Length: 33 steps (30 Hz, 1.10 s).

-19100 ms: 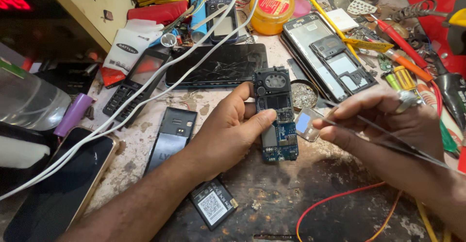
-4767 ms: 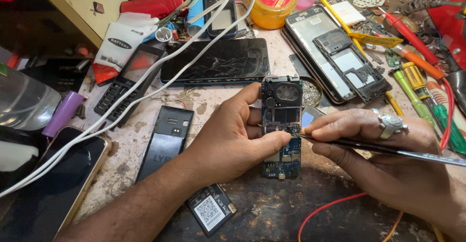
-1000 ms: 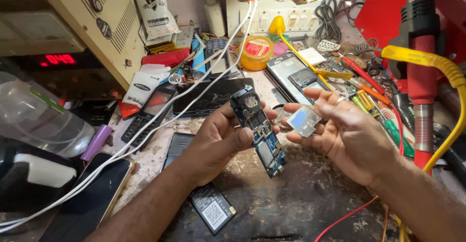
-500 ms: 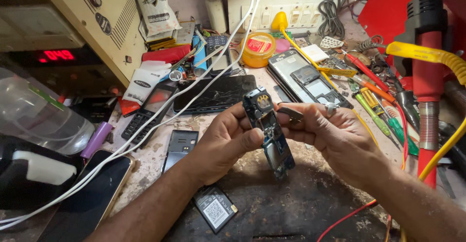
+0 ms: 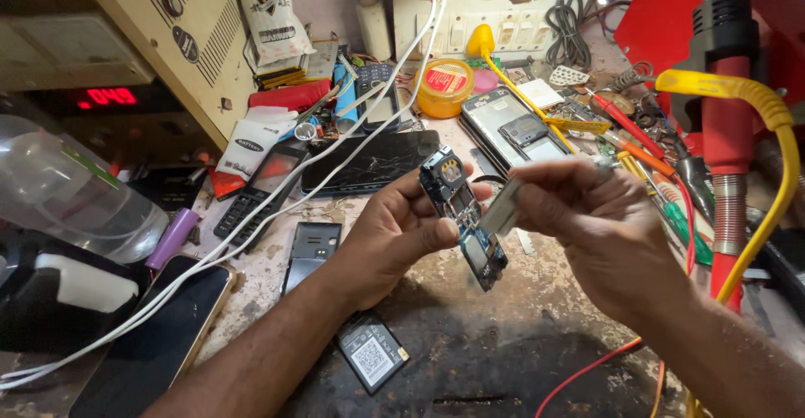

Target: The person uses tweezers to remove a small component from a smartphone motherboard, then uses a hot air gun to heat the area. They reposition the component with tweezers and place a white adhesive sticker over the repaired section of the board.

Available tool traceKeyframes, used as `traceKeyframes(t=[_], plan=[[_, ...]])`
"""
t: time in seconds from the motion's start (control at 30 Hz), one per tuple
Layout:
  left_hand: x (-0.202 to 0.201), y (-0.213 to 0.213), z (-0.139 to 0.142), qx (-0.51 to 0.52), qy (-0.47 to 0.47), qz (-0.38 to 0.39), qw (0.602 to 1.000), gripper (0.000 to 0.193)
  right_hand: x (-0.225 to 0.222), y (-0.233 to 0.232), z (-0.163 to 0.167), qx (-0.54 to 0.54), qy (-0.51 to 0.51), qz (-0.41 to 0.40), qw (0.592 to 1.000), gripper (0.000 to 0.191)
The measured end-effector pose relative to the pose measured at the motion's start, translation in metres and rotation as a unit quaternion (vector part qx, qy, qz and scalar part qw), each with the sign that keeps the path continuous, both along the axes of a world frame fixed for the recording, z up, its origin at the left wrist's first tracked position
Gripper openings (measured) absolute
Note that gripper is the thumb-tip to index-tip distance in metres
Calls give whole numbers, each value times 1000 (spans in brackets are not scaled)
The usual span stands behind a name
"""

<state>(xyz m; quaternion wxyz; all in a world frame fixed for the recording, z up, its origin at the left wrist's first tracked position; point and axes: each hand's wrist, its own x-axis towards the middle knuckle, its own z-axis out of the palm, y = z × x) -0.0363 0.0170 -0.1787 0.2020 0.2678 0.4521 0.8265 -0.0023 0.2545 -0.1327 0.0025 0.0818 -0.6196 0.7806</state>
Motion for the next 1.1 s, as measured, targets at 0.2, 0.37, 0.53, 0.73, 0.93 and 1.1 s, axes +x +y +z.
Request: traceKeyframes(t=[0.2,0.37,0.53,0.73,0.93,1.1], plan=[[1,0,-5,10,14,-2,1000,78,-1,-5,-7,36,-26,-8,999,29],[-1,0,-7,5,17,-3,1000,79,-1,-4,-12,78,3,5,997,28],[0,-1,-8,-3,20,-11,1000,79,1,-9,-9,111,-5,-2,994,30],[0,-1,-9,10,18,-23,1000,77,4,-12,-6,142,-2,-7,990,29],[0,-1,-11,4,17,-27,999,74,6,-16,-2,194,-6,-28,981,26],[1,-1,-12,16,24,-36,999,71,8,-18,1,194,-13,-25,981,26]])
